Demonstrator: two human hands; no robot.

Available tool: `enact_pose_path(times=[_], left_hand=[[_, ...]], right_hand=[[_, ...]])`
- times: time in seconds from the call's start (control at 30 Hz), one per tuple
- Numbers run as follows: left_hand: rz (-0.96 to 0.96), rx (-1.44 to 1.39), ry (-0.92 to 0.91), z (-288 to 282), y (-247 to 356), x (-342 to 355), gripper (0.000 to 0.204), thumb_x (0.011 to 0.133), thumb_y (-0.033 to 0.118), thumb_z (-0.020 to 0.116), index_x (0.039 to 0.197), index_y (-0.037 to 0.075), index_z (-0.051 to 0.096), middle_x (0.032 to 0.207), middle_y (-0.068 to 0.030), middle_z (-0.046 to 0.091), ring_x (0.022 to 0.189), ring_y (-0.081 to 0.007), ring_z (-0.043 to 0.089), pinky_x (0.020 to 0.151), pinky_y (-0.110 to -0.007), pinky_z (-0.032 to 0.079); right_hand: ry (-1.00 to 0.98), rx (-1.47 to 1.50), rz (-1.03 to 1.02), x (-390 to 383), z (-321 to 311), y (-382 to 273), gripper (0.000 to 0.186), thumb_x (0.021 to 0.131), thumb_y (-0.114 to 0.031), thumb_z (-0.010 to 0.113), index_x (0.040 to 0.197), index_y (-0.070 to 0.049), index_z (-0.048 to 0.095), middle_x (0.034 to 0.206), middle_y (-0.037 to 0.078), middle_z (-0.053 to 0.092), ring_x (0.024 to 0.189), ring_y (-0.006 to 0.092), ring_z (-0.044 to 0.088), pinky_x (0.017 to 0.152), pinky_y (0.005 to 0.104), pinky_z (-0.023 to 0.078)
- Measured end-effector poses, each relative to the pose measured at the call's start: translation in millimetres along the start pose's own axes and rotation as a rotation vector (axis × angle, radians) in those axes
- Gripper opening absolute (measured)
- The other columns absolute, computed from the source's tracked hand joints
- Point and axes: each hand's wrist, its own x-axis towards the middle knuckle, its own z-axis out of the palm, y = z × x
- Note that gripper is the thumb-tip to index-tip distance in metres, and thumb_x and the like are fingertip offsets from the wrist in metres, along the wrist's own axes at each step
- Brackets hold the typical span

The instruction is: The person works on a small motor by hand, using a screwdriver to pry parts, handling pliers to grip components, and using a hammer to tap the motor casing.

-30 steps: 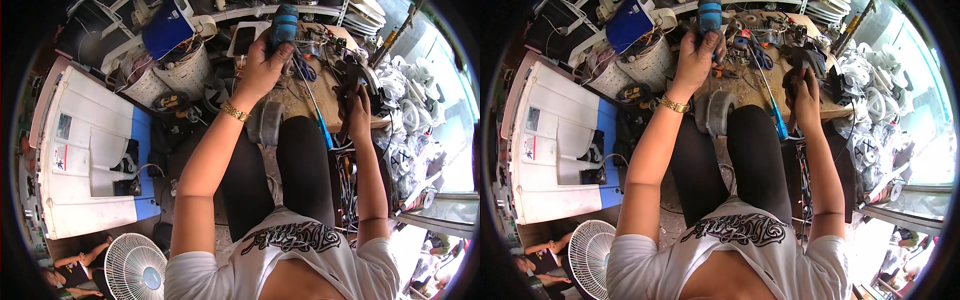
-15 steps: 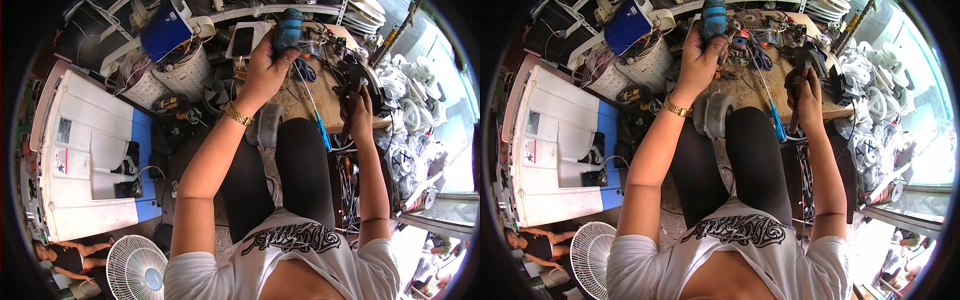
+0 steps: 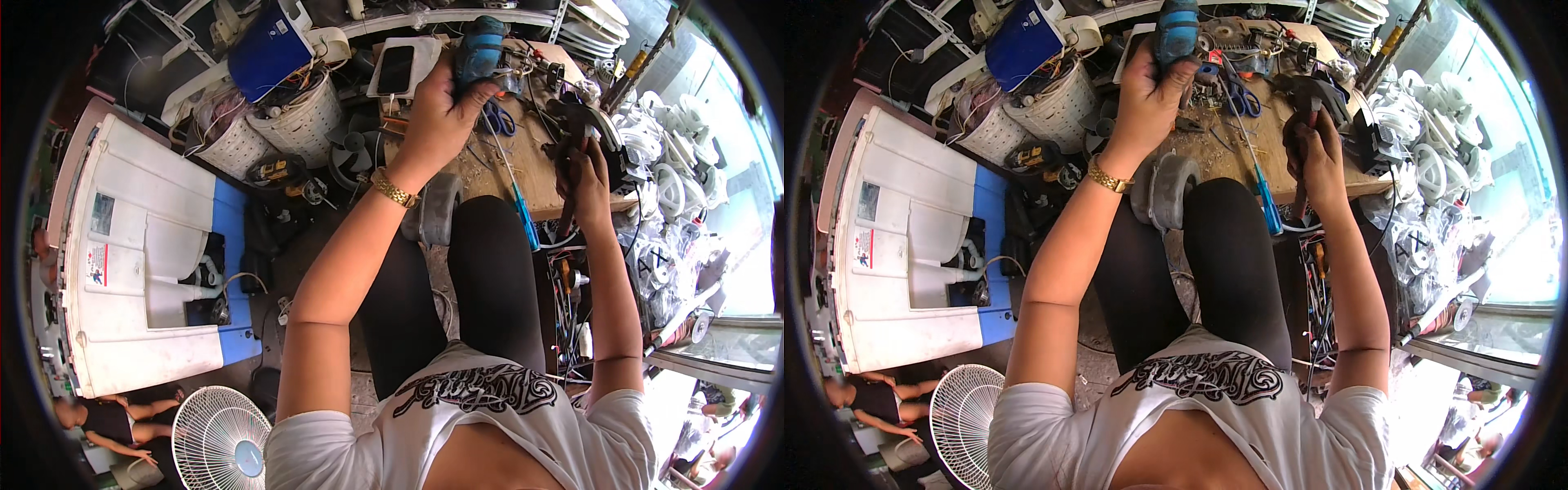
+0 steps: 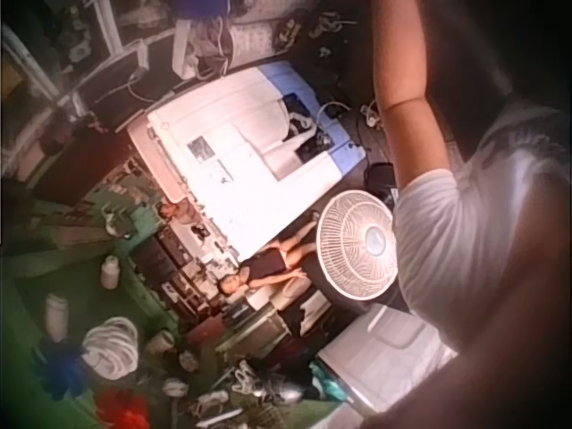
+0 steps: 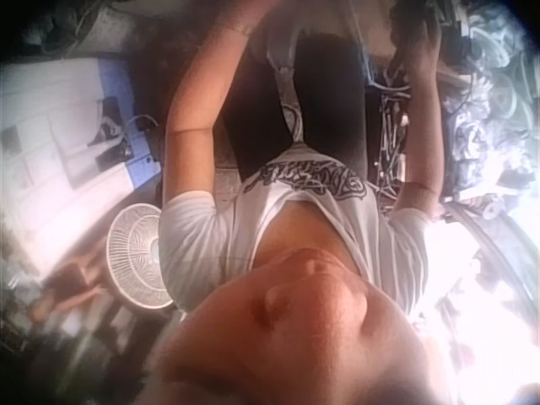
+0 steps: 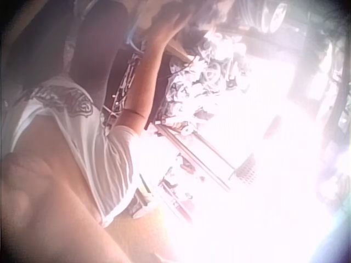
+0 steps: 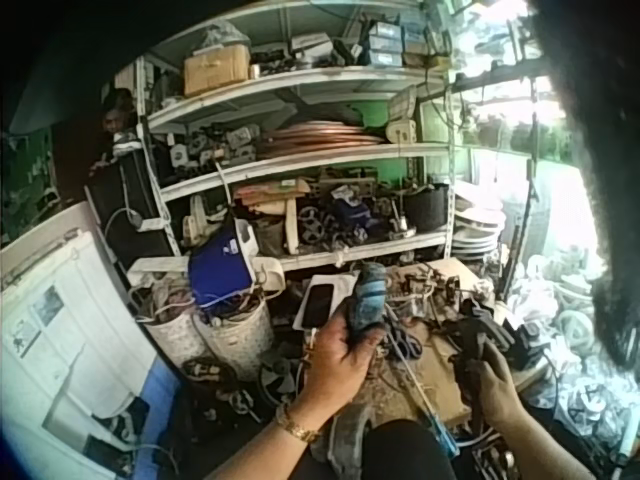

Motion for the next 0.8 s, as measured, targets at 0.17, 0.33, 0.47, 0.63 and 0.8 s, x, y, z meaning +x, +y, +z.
enact_pose_path(times=[0.17,0.33,0.47,0.63,0.8], left_hand=[[0.027,0.075,0.052,2.9,0.3,-0.8,0.029,0.097,0.025,0.067,0.111,0.004,0.055,0.082,0.0015,0.060,0.065,-0.0052,0.051,0.059,-0.022,0.043],[-0.038,0.085,0.044,5.3,2.3,-1.8,0.041,0.092,0.028,0.072,0.117,0.000,0.056,0.096,-0.0062,0.070,0.085,-0.0134,0.064,0.079,-0.028,0.051],[-0.036,0.083,0.033,7.3,4.4,-2.3,0.036,0.095,0.024,0.069,0.119,0.001,0.056,0.095,-0.0014,0.066,0.081,-0.0079,0.058,0.076,-0.025,0.048],[0.021,0.108,0.017,6.0,0.7,0.3,0.037,0.096,0.028,0.068,0.118,0.002,0.056,0.084,0.0010,0.062,0.070,-0.0048,0.054,0.064,-0.021,0.044],[-0.052,0.109,0.010,3.3,-7.2,5.8,0.035,0.097,0.035,0.066,0.110,0.003,0.057,0.076,0.0038,0.055,0.064,-0.0045,0.049,0.057,-0.022,0.041]], right_hand=[[0.018,-0.585,-0.195,22.6,-7.4,-27.2,0.033,0.101,-0.022,0.053,0.126,0.000,0.057,0.077,0.003,0.061,0.062,0.0108,0.052,0.056,0.0276,0.044],[0.062,-0.952,-0.235,76.5,-28.8,-153.7,0.053,0.098,-0.046,0.058,0.131,-0.004,0.058,0.083,-0.002,0.059,0.072,0.0056,0.051,0.063,0.0236,0.043],[0.037,-0.977,-0.286,99.7,-15.9,-210.7,0.049,0.099,-0.045,0.056,0.126,-0.004,0.058,0.079,-0.002,0.056,0.067,0.0062,0.049,0.059,0.0240,0.041],[-0.103,-1.253,-0.308,109.9,16.2,-198.2,0.044,0.101,-0.044,0.053,0.121,-0.005,0.057,0.074,-0.002,0.052,0.062,0.0069,0.045,0.055,0.0245,0.038],[0.000,-0.921,-0.345,105.9,4.9,-232.9,0.040,0.102,-0.042,0.049,0.115,-0.005,0.056,0.068,-0.002,0.049,0.056,0.0077,0.042,0.050,0.0251,0.035]])
